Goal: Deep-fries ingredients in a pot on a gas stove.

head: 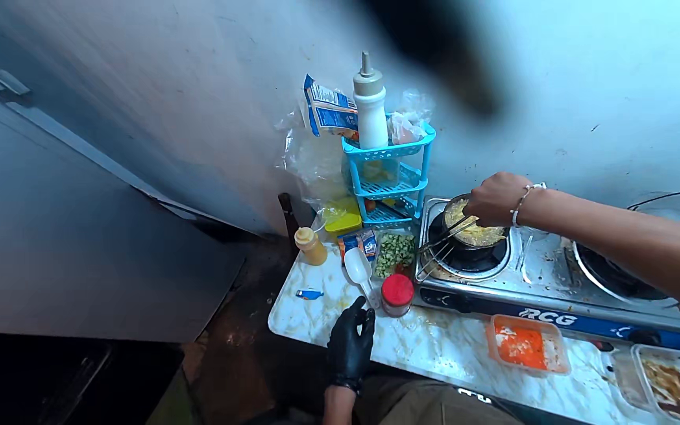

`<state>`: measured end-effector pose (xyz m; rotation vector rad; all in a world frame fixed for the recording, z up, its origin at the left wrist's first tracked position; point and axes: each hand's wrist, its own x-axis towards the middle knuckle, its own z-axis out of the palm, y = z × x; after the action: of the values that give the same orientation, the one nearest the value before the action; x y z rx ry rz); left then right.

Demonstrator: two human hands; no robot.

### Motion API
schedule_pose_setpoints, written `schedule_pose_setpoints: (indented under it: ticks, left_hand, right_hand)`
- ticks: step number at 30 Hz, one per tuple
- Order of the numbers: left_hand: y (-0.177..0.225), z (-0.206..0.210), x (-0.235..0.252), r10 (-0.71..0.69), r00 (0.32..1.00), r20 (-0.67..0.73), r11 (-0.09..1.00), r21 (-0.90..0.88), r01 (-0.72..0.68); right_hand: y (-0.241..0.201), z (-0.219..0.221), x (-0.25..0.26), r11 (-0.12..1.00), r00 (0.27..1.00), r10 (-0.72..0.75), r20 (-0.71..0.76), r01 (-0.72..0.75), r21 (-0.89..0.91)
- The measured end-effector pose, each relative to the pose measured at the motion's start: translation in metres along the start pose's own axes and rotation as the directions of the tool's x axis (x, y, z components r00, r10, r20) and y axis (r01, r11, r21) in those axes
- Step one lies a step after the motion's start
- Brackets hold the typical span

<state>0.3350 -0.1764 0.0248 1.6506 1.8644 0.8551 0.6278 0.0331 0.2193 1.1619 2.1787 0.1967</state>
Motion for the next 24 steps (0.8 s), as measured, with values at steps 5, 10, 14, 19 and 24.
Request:
schedule_pose_setpoints:
  ticks: [5, 10, 14, 19, 24]
  left_hand:
    - [0.008, 0.003, 0.004, 0.03, 0.999, 0.014, 1.0, -0.005, -0.03]
    - [0.015, 0.012, 0.007, 0.043, 0.997, 0.07, 0.999, 0.013, -0.044]
    - [0.022, 0.017, 0.012, 0.042, 0.99, 0.136, 0.998, 0.038, -0.048]
    - [0.035, 0.025, 0.021, 0.109, 0.975, 0.195, 0.991, 0.058, -0.122]
    - [0.041, 0.028, 0.028, 0.139, 0.971, 0.196, 0.988, 0.04, -0.15]
  right_hand:
    - [0.011, -0.005, -0.025, 0.999, 0.998, 0.019, -0.066, -0.017, 0.031]
    - [0.041, 0.001, -0.086, 0.984, 0.969, 0.145, -0.198, -0.121, 0.129]
    - [0.062, 0.023, -0.139, 0.935, 0.924, 0.322, -0.208, -0.275, 0.226]
    - [0.069, 0.063, -0.153, 0.879, 0.909, 0.411, -0.07, -0.375, 0.293]
    - [0.083, 0.082, -0.179, 0.801, 0.86, 0.509, -0.017, -0.467, 0.374]
